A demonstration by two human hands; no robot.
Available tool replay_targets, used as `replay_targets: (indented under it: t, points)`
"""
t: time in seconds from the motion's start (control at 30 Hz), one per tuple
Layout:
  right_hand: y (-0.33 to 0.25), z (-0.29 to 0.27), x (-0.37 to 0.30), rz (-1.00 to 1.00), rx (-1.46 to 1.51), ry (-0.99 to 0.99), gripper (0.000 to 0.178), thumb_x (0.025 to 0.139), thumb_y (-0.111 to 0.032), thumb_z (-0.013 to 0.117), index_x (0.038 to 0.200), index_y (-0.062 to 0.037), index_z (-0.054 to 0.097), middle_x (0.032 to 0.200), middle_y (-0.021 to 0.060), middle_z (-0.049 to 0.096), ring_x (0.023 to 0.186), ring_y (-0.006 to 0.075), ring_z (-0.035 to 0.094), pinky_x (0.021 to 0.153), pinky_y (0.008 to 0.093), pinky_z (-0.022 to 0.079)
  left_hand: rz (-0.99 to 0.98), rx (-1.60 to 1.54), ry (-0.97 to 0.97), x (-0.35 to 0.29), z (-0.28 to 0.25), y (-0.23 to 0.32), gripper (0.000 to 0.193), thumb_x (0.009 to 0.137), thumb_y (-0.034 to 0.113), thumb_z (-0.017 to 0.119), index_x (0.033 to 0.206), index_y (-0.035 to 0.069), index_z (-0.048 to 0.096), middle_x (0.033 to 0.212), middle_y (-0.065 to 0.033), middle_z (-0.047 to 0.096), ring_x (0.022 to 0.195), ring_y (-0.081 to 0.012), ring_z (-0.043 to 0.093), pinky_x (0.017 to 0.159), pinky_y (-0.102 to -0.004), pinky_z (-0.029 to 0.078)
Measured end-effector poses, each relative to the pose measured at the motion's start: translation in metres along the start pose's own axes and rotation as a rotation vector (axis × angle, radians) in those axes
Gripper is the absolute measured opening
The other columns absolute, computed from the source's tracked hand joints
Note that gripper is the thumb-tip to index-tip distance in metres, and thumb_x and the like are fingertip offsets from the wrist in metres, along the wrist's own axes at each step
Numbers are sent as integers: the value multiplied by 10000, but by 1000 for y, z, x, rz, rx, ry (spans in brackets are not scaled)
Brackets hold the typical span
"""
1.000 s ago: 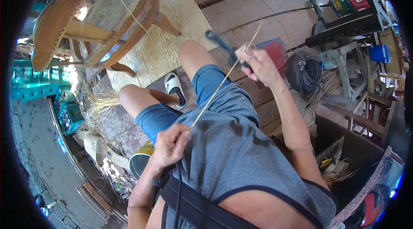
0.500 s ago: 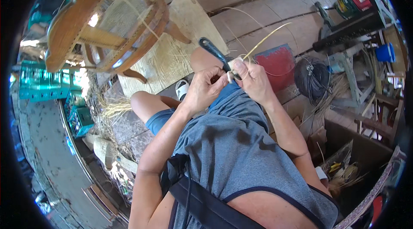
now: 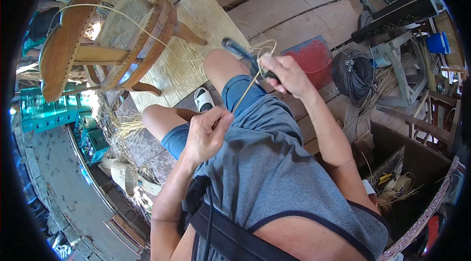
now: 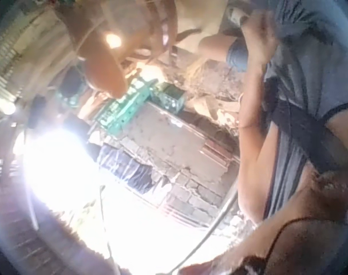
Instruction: Preparing and splitting natural reed/cane fibers using a hand blade to weave a wooden chair.
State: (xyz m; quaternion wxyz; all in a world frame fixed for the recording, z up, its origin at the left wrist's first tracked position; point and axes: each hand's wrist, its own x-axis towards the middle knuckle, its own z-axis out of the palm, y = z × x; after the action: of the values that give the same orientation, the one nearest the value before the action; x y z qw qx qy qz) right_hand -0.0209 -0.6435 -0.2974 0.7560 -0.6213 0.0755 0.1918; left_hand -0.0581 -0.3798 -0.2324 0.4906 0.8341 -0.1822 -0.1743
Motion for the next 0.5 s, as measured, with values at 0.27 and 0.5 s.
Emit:
replay_targets:
  t: [0.27, 0.5]
  points:
    - [-40, -45, 15, -102, 1, 101, 393, 997, -386, 501, 982, -23, 651, 590, -25, 467, 408, 17, 354, 358, 168, 268, -170, -13, -54, -117, -68, 7, 119, 898, 110, 639, 856, -1, 652, 668, -80, 633, 586, -158, 603, 553, -280, 462]
    - [-34, 15, -9, -221, -417, 221, 517, 996, -464, 466, 991, 7, 678, 558, -7, 492, 499, 60, 469, 453, 251, 357, 55, 592, -110, -32, -83, -6, 532, 824, 397, 714, 1177, 12, 615, 1077, -201, 644, 1055, -366, 589, 909, -439, 452]
